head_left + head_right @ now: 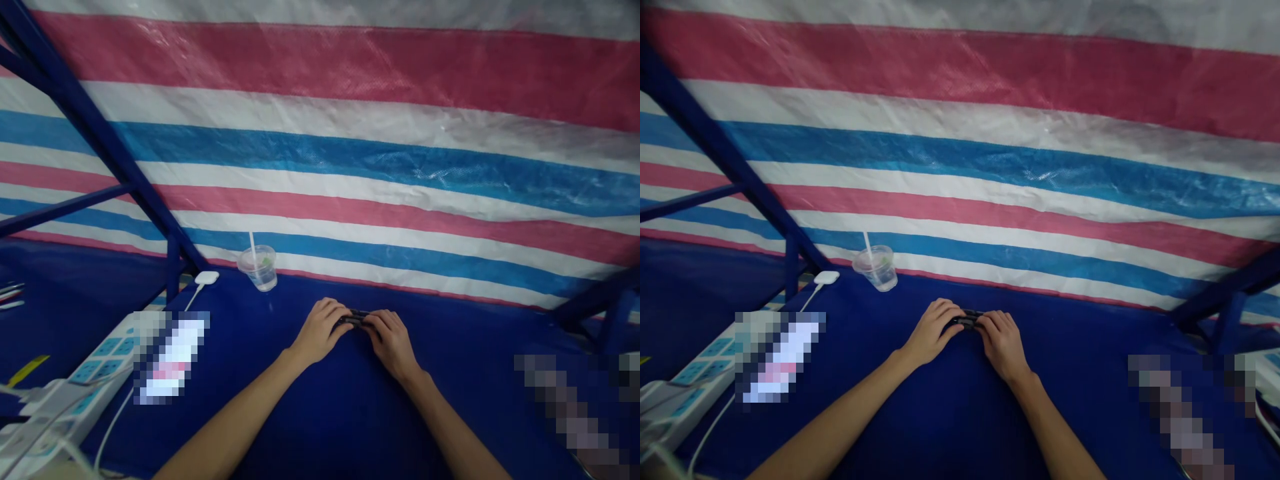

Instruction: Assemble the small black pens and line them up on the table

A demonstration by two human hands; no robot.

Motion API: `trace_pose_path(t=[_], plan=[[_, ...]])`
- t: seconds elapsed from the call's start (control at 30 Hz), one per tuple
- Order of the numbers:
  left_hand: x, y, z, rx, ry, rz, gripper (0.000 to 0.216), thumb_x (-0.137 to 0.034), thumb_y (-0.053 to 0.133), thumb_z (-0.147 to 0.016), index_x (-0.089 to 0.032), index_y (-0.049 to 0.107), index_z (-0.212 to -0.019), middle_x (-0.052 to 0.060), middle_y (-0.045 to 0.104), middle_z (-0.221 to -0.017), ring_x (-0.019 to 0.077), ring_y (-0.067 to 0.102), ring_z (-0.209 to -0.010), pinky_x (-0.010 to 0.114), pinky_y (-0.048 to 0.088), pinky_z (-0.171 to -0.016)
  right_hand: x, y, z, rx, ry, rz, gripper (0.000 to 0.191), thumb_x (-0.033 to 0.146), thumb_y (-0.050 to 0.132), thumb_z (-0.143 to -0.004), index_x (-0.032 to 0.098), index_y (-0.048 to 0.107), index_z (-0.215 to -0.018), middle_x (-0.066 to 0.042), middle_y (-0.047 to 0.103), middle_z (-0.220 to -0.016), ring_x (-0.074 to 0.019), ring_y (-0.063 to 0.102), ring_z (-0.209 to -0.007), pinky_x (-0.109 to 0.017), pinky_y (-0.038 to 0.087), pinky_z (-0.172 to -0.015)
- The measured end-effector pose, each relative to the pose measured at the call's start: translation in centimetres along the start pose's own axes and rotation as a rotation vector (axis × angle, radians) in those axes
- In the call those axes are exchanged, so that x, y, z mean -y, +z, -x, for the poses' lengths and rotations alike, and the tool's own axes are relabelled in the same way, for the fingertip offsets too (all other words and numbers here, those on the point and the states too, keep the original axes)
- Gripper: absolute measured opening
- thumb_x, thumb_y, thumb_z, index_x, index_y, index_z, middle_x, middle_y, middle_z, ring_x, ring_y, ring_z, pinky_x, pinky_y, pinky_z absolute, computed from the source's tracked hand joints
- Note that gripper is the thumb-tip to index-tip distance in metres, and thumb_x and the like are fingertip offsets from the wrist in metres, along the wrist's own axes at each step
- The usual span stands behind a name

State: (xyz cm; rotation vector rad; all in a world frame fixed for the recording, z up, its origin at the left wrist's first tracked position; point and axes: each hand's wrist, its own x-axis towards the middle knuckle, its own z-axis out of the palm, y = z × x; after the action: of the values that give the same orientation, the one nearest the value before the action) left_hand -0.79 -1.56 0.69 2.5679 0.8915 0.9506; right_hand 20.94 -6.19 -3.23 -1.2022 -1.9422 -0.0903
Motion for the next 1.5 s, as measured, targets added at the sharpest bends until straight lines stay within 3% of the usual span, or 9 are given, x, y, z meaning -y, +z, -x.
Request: trace_pose_path(t=[0.1, 0.3, 0.47, 0.6, 0.83, 1.0, 1.1, 1.17, 1.5], plan=[[0.5, 0.2, 0.1, -0.02, 0.012, -0.01, 0.016, -0.028, 0.057, -0.103, -0.021, 0.071, -0.099, 0.005, 0.071, -0.104, 0.0222, 0.058, -0.106, 0.041, 0.046, -0.094, -0.2, 0.0, 0.1, 0.005, -0.009, 0.012, 0.015, 0.021, 0.053, -0.104, 0.02, 0.067, -0.104, -0.007, 0.071, -0.099, -0.021, 0.063, -0.086, -0.036, 0.043, -0.078], [1.0, 0.8, 0.6, -0.067, 0.041, 0.043, 0.006, -0.024, 0.065, -0.098, -0.023, 0.071, -0.1, 0.004, 0.072, -0.102, 0.0218, 0.059, -0.106, 0.041, 0.047, -0.095, 0.2, -0.1, -0.1, 0.102, -0.067, 0.054, 0.018, 0.02, 0.049, -0.106, 0.019, 0.067, -0.104, -0.007, 0.071, -0.094, -0.0205, 0.062, -0.082, -0.036, 0.04, -0.078], [0.3, 0.2, 0.2, -0.015, -0.042, 0.027, 0.033, -0.039, 0.072, -0.093, -0.023, 0.065, -0.121, 0.006, 0.069, -0.117, 0.0246, 0.057, -0.112, 0.043, 0.047, -0.097, 0.4, -0.1, -0.1, 0.076, -0.03, 0.02, 0.015, 0.02, 0.05, -0.105, 0.02, 0.065, -0.106, -0.007, 0.07, -0.099, -0.0213, 0.062, -0.087, -0.036, 0.042, -0.08], [0.4, 0.1, 0.0, 0.013, -0.053, 0.032, 0.017, -0.032, 0.057, -0.103, -0.022, 0.07, -0.1, 0.005, 0.07, -0.109, 0.0228, 0.057, -0.109, 0.042, 0.045, -0.095, 0.2, -0.1, 0.0, 0.048, -0.001, 0.011, 0.013, 0.02, 0.05, -0.104, 0.02, 0.063, -0.103, -0.007, 0.07, -0.099, -0.0212, 0.063, -0.086, -0.035, 0.042, -0.078], [1.2, 0.6, 0.5, -0.087, -0.011, 0.086, 0.004, -0.027, 0.07, -0.095, -0.024, 0.072, -0.097, 0.003, 0.07, -0.103, 0.0219, 0.058, -0.107, 0.041, 0.046, -0.097, 0.0, -0.2, -0.1, 0.065, -0.046, 0.018, 0.019, 0.023, 0.05, -0.106, 0.021, 0.068, -0.101, -0.006, 0.072, -0.09, -0.0195, 0.063, -0.078, -0.034, 0.041, -0.075], [0.8, 0.2, 0.2, -0.033, -0.076, 0.052, 0.032, -0.039, 0.076, -0.089, -0.025, 0.068, -0.117, 0.005, 0.069, -0.114, 0.0241, 0.057, -0.111, 0.043, 0.048, -0.099, 0.0, -0.2, -0.1, 0.043, -0.029, 0.015, 0.016, 0.022, 0.052, -0.104, 0.02, 0.068, -0.104, -0.007, 0.073, -0.095, -0.0203, 0.064, -0.083, -0.035, 0.042, -0.078], [0.7, 0.1, 0.0, -0.011, -0.081, 0.05, 0.017, -0.035, 0.062, -0.1, -0.024, 0.073, -0.105, 0.005, 0.069, -0.111, 0.0227, 0.057, -0.109, 0.042, 0.047, -0.097, 0.0, -0.3, -0.1, 0.029, -0.001, 0.005, 0.015, 0.021, 0.051, -0.104, 0.021, 0.067, -0.102, -0.007, 0.072, -0.096, -0.0208, 0.064, -0.085, -0.035, 0.043, -0.078], [0.9, 0.2, -0.1, -0.026, -0.058, 0.056, 0.02, -0.033, 0.058, -0.103, -0.023, 0.074, -0.097, 0.005, 0.07, -0.107, 0.0224, 0.057, -0.108, 0.042, 0.047, -0.097, 0.0, -0.4, -0.2, 0.035, 0.003, 0.003, 0.017, 0.021, 0.05, -0.105, 0.021, 0.067, -0.1, -0.006, 0.072, -0.094, -0.0203, 0.064, -0.083, -0.035, 0.042, -0.077], [1.5, 0.0, 0.3, -0.124, 0.051, 0.041, 0.014, -0.031, 0.067, -0.096, -0.023, 0.077, -0.091, 0.004, 0.073, -0.1, 0.0224, 0.058, -0.103, 0.042, 0.048, -0.092, 0.7, -0.7, -0.5, 0.012, 0.013, 0.026, 0.02, 0.03, 0.059, -0.103, 0.023, 0.072, -0.09, -0.003, 0.073, -0.079, -0.0194, 0.062, -0.077, -0.039, 0.038, -0.087]])
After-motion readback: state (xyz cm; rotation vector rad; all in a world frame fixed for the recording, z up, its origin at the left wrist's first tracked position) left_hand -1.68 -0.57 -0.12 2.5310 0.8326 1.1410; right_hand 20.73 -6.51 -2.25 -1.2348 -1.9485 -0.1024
